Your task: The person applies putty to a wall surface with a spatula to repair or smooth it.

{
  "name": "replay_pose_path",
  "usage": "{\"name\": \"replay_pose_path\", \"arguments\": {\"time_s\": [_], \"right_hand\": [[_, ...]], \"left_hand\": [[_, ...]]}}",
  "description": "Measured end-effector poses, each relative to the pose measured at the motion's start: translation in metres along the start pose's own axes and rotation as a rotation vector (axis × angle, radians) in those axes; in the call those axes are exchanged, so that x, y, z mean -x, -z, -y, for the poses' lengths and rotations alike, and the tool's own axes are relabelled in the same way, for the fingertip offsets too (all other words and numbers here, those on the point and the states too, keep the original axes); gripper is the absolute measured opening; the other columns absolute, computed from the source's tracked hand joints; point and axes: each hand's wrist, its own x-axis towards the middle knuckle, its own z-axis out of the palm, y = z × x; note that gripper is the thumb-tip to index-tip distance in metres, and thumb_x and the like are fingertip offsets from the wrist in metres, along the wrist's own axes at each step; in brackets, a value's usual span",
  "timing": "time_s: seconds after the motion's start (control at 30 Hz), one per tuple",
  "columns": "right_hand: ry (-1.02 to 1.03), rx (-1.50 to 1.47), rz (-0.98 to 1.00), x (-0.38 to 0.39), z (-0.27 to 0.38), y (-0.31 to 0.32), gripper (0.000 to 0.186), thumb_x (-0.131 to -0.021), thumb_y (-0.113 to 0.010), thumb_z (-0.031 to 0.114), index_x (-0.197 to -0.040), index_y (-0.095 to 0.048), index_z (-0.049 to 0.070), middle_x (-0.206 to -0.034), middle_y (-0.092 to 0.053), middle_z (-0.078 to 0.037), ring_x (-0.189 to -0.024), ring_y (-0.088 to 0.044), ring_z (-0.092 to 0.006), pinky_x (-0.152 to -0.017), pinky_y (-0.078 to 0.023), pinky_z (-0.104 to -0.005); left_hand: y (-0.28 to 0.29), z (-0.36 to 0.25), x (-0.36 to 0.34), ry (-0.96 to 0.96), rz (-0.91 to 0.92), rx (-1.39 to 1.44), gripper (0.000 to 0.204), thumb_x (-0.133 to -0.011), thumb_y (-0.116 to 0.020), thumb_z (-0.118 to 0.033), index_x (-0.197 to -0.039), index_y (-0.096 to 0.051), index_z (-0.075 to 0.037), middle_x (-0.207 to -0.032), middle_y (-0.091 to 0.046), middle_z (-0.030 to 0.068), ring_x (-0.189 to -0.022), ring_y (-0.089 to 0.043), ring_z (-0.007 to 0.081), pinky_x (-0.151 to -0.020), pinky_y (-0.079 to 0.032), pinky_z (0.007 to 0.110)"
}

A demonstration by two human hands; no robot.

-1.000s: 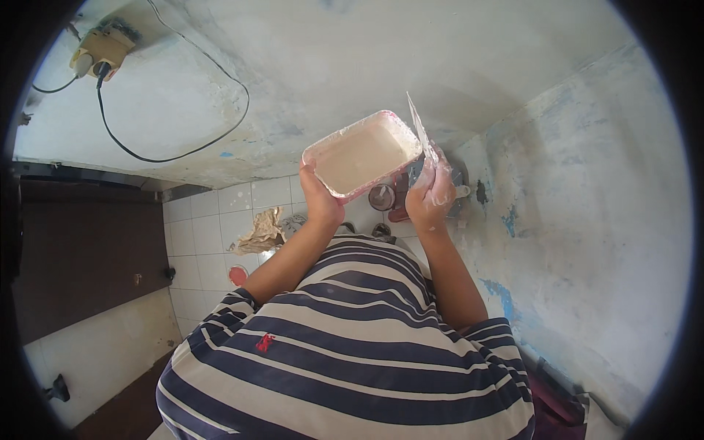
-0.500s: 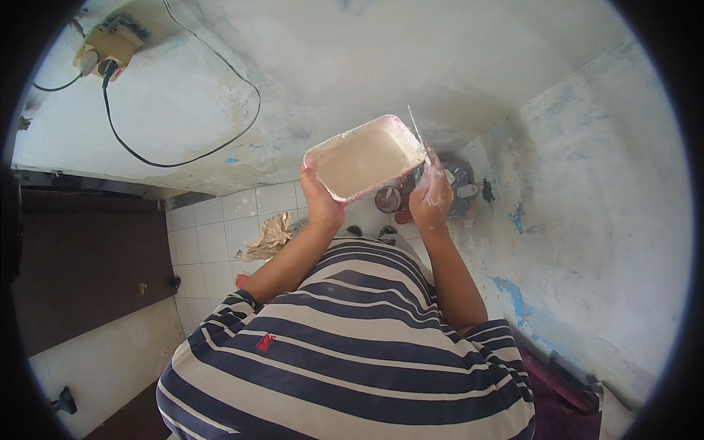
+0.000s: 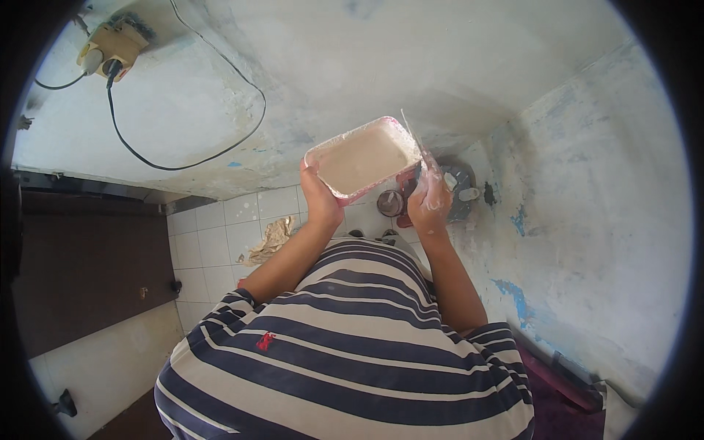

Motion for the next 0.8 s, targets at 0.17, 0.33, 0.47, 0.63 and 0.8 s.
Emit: {"name": "replay_pose_path", "arguments": {"time_s": [0.17,0.33,0.47,0.63,0.8], "right_hand": [[0.040,-0.057,-0.003,-0.004,-0.004,-0.012,0.036,-0.097,-0.050,-0.007,-0.131,-0.061,-0.007,-0.129,-0.069,-0.025,-0.115,-0.071,-0.0408,-0.097,-0.058,-0.0429],[0.096,-0.069,-0.019,0.000,-0.019,-0.022,0.035,-0.097,-0.051,-0.008,-0.130,-0.062,-0.007,-0.130,-0.068,-0.027,-0.115,-0.070,-0.0415,-0.096,-0.059,-0.0438],[0.096,-0.095,0.001,0.009,-0.031,-0.026,0.041,-0.092,-0.047,-0.011,-0.131,-0.059,-0.010,-0.133,-0.066,-0.028,-0.119,-0.069,-0.0422,-0.100,-0.056,-0.0422],[0.099,-0.071,0.022,0.006,-0.021,-0.017,0.046,-0.089,-0.047,-0.012,-0.134,-0.057,-0.009,-0.136,-0.064,-0.029,-0.122,-0.067,-0.0428,-0.103,-0.054,-0.0434],[0.123,-0.043,0.024,0.002,-0.008,-0.007,0.047,-0.090,-0.046,-0.012,-0.136,-0.057,-0.008,-0.138,-0.063,-0.028,-0.123,-0.066,-0.0425,-0.105,-0.054,-0.0439]], "left_hand": [[0.014,0.012,-0.010,-0.040,0.048,-0.066,0.039,-0.103,-0.038,-0.025,-0.136,-0.046,-0.008,-0.131,-0.058,0.0134,-0.122,-0.059,0.0279,-0.103,-0.051,0.044],[0.015,0.009,-0.009,-0.015,0.019,-0.046,0.039,-0.103,-0.039,-0.026,-0.136,-0.047,-0.007,-0.131,-0.058,0.0140,-0.122,-0.059,0.0277,-0.103,-0.051,0.044],[0.020,0.010,-0.009,-0.053,0.052,-0.086,0.038,-0.103,-0.040,-0.027,-0.135,-0.048,-0.007,-0.129,-0.059,0.0130,-0.121,-0.060,0.0275,-0.102,-0.051,0.044],[0.015,0.008,-0.009,-0.024,0.050,-0.114,0.038,-0.103,-0.041,-0.028,-0.134,-0.050,-0.008,-0.128,-0.059,0.0120,-0.119,-0.060,0.0262,-0.102,-0.050,0.043],[0.020,0.014,-0.012,-0.036,0.051,-0.118,0.038,-0.104,-0.040,-0.028,-0.134,-0.049,-0.008,-0.128,-0.059,0.0124,-0.119,-0.060,0.0262,-0.102,-0.050,0.043]]}}
